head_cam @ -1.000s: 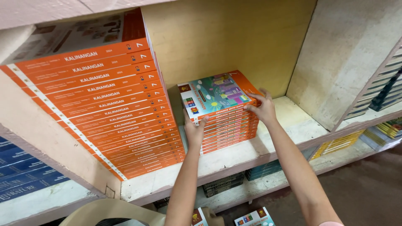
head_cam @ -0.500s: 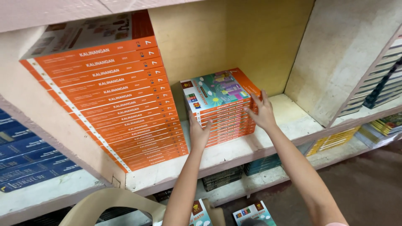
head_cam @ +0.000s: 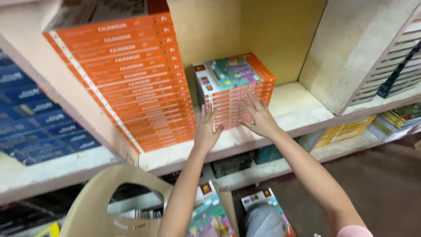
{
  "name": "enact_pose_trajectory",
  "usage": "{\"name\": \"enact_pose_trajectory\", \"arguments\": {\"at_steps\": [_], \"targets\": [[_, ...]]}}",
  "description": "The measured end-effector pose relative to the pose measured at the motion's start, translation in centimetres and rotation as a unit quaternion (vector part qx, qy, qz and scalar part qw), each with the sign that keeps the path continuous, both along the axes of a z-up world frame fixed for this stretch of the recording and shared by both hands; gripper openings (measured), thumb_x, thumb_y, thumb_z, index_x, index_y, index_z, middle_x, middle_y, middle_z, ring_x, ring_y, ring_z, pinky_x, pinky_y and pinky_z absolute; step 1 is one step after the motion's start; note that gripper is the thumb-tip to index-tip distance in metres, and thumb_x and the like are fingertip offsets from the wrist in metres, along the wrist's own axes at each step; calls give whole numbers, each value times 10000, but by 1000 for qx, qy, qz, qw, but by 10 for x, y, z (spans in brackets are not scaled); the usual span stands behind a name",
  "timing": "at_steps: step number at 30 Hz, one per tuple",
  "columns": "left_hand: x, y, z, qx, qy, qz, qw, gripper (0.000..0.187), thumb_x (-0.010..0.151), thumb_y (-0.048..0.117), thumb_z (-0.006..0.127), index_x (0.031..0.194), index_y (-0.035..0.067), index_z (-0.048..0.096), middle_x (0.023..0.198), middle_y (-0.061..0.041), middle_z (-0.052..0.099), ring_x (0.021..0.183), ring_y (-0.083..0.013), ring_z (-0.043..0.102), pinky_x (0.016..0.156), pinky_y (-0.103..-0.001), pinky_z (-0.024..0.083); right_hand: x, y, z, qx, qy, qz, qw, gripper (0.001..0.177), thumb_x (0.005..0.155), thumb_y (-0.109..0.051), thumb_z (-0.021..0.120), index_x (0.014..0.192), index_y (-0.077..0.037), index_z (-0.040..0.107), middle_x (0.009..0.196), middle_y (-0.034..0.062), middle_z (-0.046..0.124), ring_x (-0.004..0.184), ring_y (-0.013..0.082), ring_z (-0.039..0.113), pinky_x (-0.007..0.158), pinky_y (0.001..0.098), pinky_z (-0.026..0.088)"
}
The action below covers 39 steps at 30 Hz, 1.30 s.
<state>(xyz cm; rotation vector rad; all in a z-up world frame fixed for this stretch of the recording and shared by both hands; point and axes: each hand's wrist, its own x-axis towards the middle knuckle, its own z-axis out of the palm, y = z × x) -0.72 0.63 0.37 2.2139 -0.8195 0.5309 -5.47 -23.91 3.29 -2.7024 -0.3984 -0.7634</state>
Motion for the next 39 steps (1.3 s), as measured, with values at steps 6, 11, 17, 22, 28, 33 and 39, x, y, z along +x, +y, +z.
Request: {"name": "enact_pose_trajectory", "arguments": {"at_steps": [6, 11, 17, 22, 28, 33, 39], "targets": [[-52, 36, 10, 37, -42, 52, 997, 737, 942, 382, 676, 1544, 51, 410, 1651, -170, 314, 1547, -378, 197, 1240, -552, 136, -52, 60, 11, -23, 13, 76, 997, 688, 904, -419, 705, 1508, -172, 486, 1632, 244, 248, 1482, 462, 288, 1119, 695, 312], [-101, 68, 0, 61, -58, 74, 994, 719, 988, 421, 628, 1550, 40, 391, 1651, -179, 307, 1556, -366, 165, 1254, -536, 90, -91, 99, -3, -41, 13, 131, 990, 687, 872, -336, 743, 1487, -140, 507, 1633, 245, 257, 1511, 437, 256, 1134, 680, 297], [-148, 113, -57, 102, -43, 99, 989, 723, 1005, 431, 607, 1565, 40, 369, 1668, -169, 272, 1563, -349, 145, 1265, -525, 67, -135, 138, -32, -77, 25, 171, 982, 654, 905, -370, 728, 1482, -139, 521, 1657, 217, 238, 1541, 380, 225, 1172, 634, 254], [-176, 145, -120, 120, -21, 119, 985, 727, 1003, 444, 590, 1559, 28, 374, 1660, -168, 291, 1560, -346, 170, 1264, -529, 81, -162, 160, -72, -85, 49, 204, 974, 654, 936, -363, 702, 1515, -146, 488, 1659, 225, 230, 1544, 383, 212, 1178, 623, 223], [-222, 177, -179, 114, 5, 136, 984, 678, 1008, 360, 611, 1547, 12, 392, 1660, -183, 283, 1550, -363, 187, 1257, -536, 96, -187, 183, -138, -99, 78, 236, 964, 674, 932, -423, 689, 1513, -147, 489, 1655, 244, 242, 1532, 392, 241, 1174, 640, 222], [-252, 193, -235, 115, 38, 142, 982, 676, 988, 327, 646, 1529, -2, 410, 1643, -201, 312, 1545, -361, 197, 1260, -543, 101, -208, 199, -197, -98, 128, 242, 957, 684, 931, -491, 667, 1504, -154, 505, 1637, 236, 292, 1522, 377, 275, 1178, 655, 208], [-276, 205, -334, 213, 189, 159, 946, 670, 963, 463, 620, 1466, 35, 507, 1615, -206, 363, 1557, -337, 200, 1275, -527, 57, -213, 198, -303, -132, 210, 170, 954, 616, 894, -425, 707, 1405, -101, 590, 1551, 165, 410, 1464, 347, 377, 1124, 597, 365]]}}
